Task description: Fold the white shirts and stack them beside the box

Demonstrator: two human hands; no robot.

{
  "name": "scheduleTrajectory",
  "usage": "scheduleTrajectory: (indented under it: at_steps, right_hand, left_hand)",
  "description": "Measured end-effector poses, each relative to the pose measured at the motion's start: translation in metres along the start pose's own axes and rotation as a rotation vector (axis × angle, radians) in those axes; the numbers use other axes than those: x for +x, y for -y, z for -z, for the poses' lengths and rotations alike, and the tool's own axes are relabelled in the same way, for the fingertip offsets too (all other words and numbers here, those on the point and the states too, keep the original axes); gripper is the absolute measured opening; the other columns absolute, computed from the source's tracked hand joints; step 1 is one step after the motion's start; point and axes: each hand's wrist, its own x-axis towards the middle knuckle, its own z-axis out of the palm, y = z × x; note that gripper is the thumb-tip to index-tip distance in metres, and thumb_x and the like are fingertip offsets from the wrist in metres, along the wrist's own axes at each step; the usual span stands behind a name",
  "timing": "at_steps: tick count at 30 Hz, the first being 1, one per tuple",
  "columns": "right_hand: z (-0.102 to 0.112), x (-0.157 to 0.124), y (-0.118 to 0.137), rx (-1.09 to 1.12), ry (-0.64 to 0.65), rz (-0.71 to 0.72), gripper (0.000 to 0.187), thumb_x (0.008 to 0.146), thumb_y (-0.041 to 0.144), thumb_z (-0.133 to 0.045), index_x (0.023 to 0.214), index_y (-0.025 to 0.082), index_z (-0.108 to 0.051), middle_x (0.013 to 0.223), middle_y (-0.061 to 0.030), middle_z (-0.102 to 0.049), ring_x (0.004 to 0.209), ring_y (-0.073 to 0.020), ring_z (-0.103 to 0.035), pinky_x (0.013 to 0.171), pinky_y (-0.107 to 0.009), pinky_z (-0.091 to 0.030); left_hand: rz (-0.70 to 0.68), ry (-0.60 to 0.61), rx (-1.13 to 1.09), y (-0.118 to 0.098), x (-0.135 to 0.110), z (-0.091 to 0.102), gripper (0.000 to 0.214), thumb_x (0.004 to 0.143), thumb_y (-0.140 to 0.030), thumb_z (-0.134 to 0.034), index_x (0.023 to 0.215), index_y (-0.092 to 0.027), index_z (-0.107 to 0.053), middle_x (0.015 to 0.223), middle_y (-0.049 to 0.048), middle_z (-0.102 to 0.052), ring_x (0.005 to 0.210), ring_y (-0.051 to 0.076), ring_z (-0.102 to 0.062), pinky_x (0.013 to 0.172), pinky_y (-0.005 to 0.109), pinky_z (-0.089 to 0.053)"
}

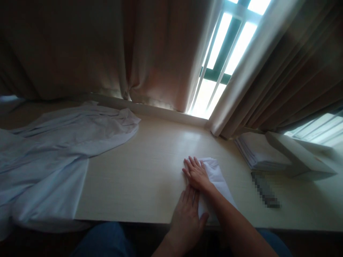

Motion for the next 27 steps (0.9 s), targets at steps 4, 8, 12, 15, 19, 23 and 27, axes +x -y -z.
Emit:
scheduleTrajectory:
  at_steps: [4,8,12,15,19,23,27]
  right_hand:
    - [0.001,0.001,0.0,0.009,0.009,-0.011,0.06,0.096,0.058,-0.02,0.148,0.029,-0.027,0.157,-0.0023,-0.019,0.144,-0.0246,-0.01,0.114,-0.05,-0.005]
    - [0.004,0.002,-0.001,0.006,0.008,-0.03,0.064,0.096,0.059,-0.019,0.151,0.027,-0.019,0.157,-0.0022,-0.016,0.145,-0.0242,-0.007,0.114,-0.05,-0.005]
    - [0.015,-0.006,-0.007,0.005,-0.009,0.01,0.066,0.097,0.058,-0.02,0.152,0.023,-0.013,0.157,-0.0042,-0.015,0.145,-0.0235,-0.007,0.114,-0.05,-0.008]
    - [0.023,-0.019,-0.011,-0.038,-0.121,0.094,0.061,0.098,0.054,-0.022,0.15,0.023,-0.021,0.156,-0.003,-0.019,0.145,-0.0233,-0.006,0.115,-0.05,-0.004]
    - [0.019,-0.025,-0.01,-0.062,-0.1,0.164,0.059,0.097,0.052,-0.027,0.148,0.021,-0.028,0.154,-0.004,-0.025,0.144,-0.0243,-0.013,0.115,-0.049,-0.006]
    - [0.008,-0.01,-0.003,-0.032,-0.012,0.104,0.061,0.097,0.053,-0.028,0.147,0.018,-0.03,0.154,-0.007,-0.025,0.144,-0.0253,-0.014,0.115,-0.049,-0.009]
    - [-0.001,0.008,0.004,-0.01,0.017,0.026,0.067,0.096,0.054,-0.026,0.149,0.013,-0.024,0.155,-0.0103,-0.021,0.144,-0.0265,-0.01,0.115,-0.049,-0.004]
  left_hand:
    - [-0.005,-0.028,0.002,0.001,0.003,-0.003,0.077,0.086,-0.049,-0.047,0.15,-0.017,-0.018,0.155,0.012,-0.023,0.143,0.031,-0.018,0.113,0.053,-0.027]
    - [-0.023,-0.051,-0.005,0.001,0.005,-0.004,0.074,0.087,-0.048,-0.047,0.149,-0.017,-0.023,0.153,0.0132,-0.029,0.142,0.03,-0.024,0.113,0.052,-0.026]
    - [-0.021,-0.072,-0.03,0.0,0.007,-0.004,0.067,0.086,-0.046,-0.048,0.145,-0.019,-0.031,0.151,0.011,-0.034,0.14,0.028,-0.028,0.114,0.049,-0.024]
    - [-0.014,-0.07,-0.028,-0.001,0.008,-0.004,0.064,0.086,-0.044,-0.047,0.144,-0.019,-0.034,0.151,0.0101,-0.036,0.141,0.026,-0.028,0.115,0.047,-0.022]
    - [-0.016,-0.052,-0.016,-0.002,0.009,-0.004,0.066,0.086,-0.046,-0.048,0.144,-0.018,-0.033,0.151,0.0112,-0.034,0.142,0.026,-0.025,0.116,0.046,-0.021]
    - [-0.014,-0.046,-0.03,-0.002,0.007,-0.004,0.068,0.087,-0.046,-0.046,0.146,-0.016,-0.029,0.149,0.013,-0.037,0.14,0.028,-0.028,0.115,0.048,-0.022]
    - [-0.006,-0.035,-0.04,-0.002,0.005,-0.006,0.072,0.087,-0.047,-0.047,0.148,-0.016,-0.025,0.149,0.0144,-0.037,0.14,0.03,-0.029,0.114,0.05,-0.023]
